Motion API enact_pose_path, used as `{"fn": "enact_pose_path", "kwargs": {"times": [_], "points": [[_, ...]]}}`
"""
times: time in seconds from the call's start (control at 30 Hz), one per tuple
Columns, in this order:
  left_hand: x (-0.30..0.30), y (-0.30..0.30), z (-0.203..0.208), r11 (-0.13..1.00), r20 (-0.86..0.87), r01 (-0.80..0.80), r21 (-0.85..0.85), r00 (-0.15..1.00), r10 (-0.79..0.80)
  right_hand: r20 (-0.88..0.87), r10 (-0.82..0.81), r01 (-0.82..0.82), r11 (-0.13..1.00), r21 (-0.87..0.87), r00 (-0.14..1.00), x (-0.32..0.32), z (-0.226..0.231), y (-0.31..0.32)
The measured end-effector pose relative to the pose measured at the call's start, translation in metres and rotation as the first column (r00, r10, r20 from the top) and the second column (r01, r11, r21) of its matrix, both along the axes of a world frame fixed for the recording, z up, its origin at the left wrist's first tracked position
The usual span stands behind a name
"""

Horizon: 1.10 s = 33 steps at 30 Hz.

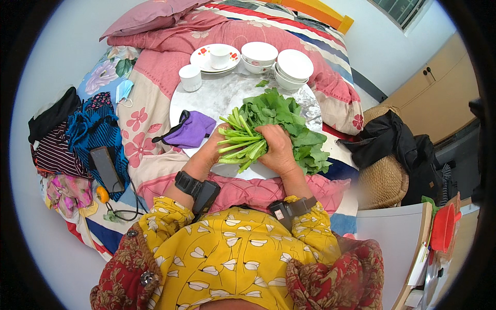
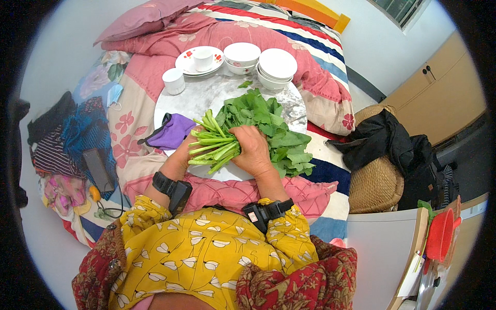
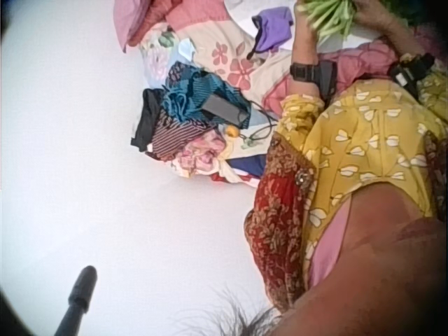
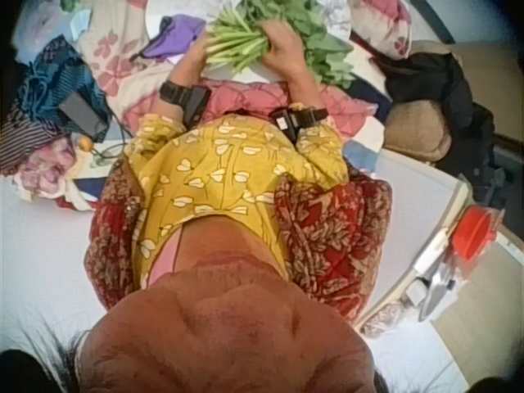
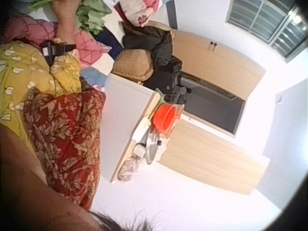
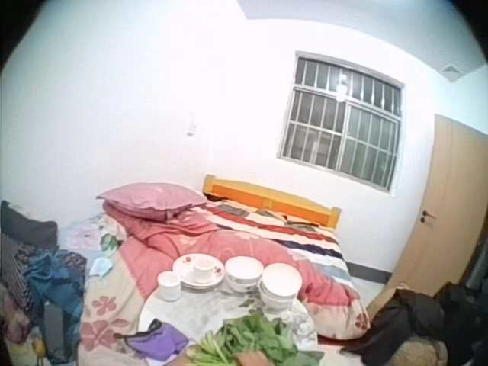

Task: The person holds a bunch of leafy green vegetables and removes unwanted leaves and stems by hand. The removed parts are placed on a nearby tray while the cleaned bunch is gathered and held together.

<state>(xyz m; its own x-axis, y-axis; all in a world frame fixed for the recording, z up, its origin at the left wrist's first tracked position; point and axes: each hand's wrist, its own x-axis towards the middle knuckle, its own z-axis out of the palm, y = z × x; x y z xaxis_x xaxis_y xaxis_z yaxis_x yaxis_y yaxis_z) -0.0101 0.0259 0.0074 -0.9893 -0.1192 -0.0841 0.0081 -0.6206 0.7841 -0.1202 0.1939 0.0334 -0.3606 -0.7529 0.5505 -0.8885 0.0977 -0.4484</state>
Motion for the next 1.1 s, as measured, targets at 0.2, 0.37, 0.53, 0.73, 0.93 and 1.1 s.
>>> {"fn": "enact_pose_path", "kwargs": {"times": [0.2, 0.37, 0.53, 0.73, 0.93, 1.1], "points": [[-0.004, 0.0, -0.008, 0.998, 0.108, -0.049, -0.046, 0.993, 0.054, -0.007, 0.003, -0.003, 1.0, -0.012, 1.0, 0.0, 0.0, 0.0], [-0.008, 0.001, -0.009, 0.979, 0.171, -0.088, -0.185, 0.978, 0.12, -0.016, 0.002, -0.002, 1.0, 0.0, 1.0, 0.0, 0.0, -0.001], [-0.008, 0.0, -0.014, 0.957, 0.133, -0.091, -0.276, 0.982, 0.132, -0.019, 0.001, -0.001, 1.0, 0.003, 1.0, 0.0, 0.0, -0.001], [-0.009, -0.005, -0.022, 0.922, 0.081, -0.017, 0.387, 0.997, -0.015, -0.012, 0.005, -0.005, 1.0, 0.0, 1.0, 0.0, 0.0, -0.001], [-0.008, -0.003, -0.017, 0.999, 0.1, -0.052, 0.005, 0.994, 0.051, -0.031, 0.0, 0.0, 1.0, -0.004, 1.0, 0.0, 0.0, -0.001], [-0.004, 0.001, -0.011, 0.945, 0.015, -0.069, -0.319, 0.997, 0.078, -0.002, 0.005, -0.005, 1.0, 0.007, 1.0, 0.001, 0.0, -0.001]]}}
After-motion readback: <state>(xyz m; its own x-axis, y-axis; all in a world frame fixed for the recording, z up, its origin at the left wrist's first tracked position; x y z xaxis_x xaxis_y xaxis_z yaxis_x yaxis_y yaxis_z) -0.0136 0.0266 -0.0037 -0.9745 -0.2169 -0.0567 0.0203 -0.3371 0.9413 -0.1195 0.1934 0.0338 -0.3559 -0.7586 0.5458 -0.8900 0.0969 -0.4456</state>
